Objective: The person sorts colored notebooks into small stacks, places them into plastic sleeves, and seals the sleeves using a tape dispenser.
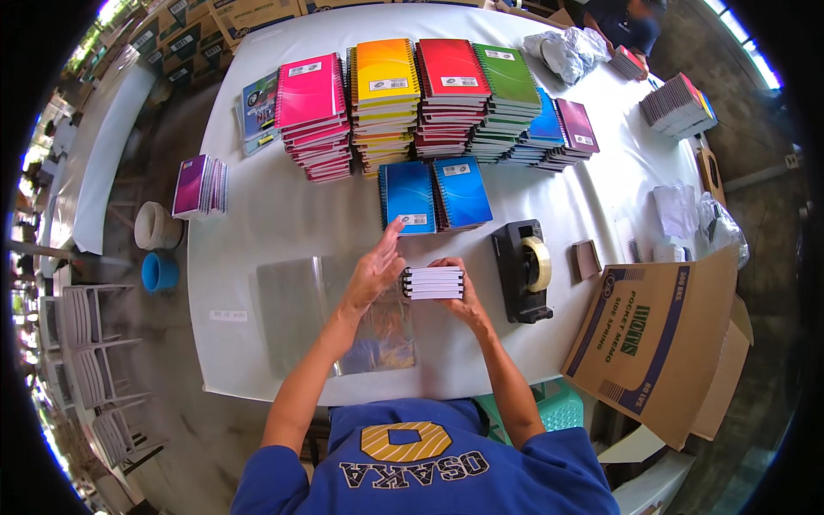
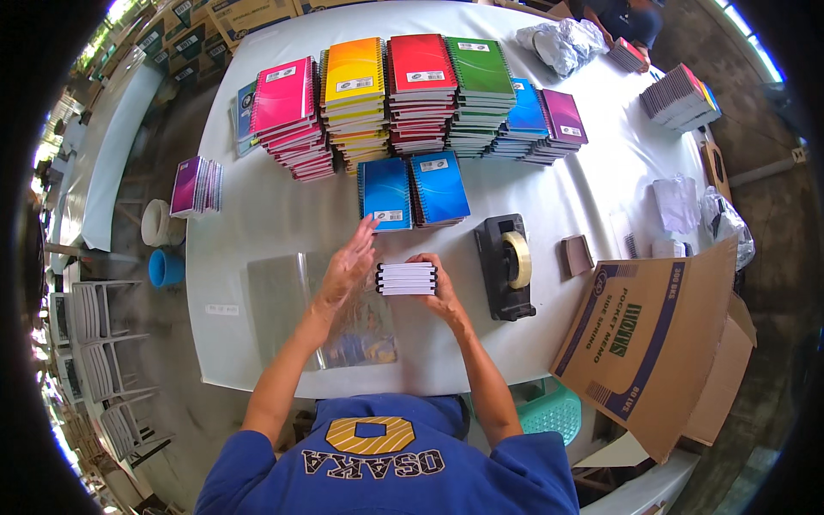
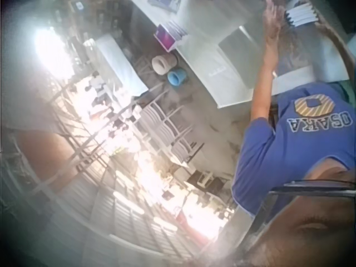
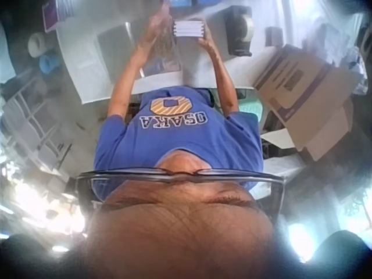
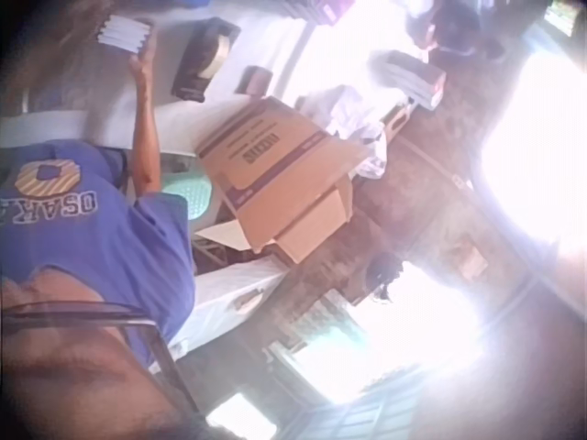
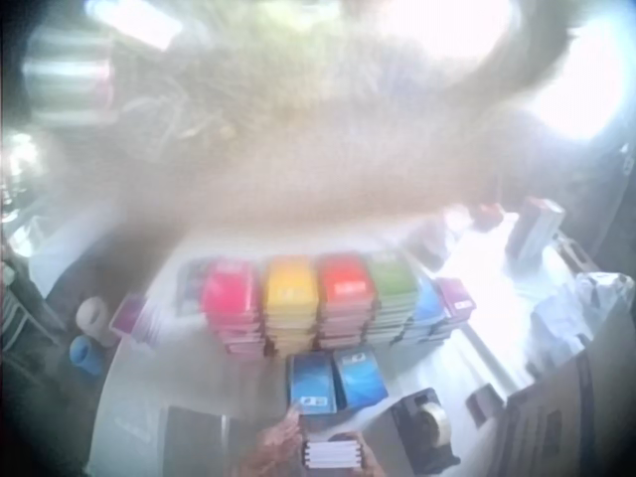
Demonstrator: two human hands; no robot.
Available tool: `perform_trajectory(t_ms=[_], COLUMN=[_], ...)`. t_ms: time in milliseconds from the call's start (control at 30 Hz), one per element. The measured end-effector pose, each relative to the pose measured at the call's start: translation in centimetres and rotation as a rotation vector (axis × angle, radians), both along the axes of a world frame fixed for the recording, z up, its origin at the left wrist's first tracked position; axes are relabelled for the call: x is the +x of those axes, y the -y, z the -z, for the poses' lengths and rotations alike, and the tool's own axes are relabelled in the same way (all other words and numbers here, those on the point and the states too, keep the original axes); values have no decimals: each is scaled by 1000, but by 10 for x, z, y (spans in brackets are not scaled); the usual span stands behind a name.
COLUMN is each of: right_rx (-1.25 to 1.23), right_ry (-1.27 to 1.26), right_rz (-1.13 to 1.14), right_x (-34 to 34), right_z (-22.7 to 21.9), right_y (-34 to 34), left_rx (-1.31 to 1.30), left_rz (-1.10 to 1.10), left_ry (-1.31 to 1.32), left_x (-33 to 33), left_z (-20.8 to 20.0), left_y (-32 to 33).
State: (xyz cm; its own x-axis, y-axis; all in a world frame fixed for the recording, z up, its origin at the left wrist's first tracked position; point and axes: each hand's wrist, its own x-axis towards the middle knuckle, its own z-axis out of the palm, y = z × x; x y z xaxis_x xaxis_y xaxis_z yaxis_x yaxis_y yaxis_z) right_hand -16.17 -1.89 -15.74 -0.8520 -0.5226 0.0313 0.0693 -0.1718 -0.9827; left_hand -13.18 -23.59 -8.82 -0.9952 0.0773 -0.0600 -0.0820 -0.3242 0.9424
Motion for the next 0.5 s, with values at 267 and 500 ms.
perform_trajectory(t_ms=[267, 500], right_rx=[38, 66], right_ry=[-58, -48], right_rz=[23, 26], right_x=[0, 0], right_z=[4, -2], right_y=[-1, 0], left_rx=[-147, -195], left_rz=[45, 114], left_ry=[80, 107], left_x=[-12, -12], left_z=[-16, -18], left_y=[-5, -4])
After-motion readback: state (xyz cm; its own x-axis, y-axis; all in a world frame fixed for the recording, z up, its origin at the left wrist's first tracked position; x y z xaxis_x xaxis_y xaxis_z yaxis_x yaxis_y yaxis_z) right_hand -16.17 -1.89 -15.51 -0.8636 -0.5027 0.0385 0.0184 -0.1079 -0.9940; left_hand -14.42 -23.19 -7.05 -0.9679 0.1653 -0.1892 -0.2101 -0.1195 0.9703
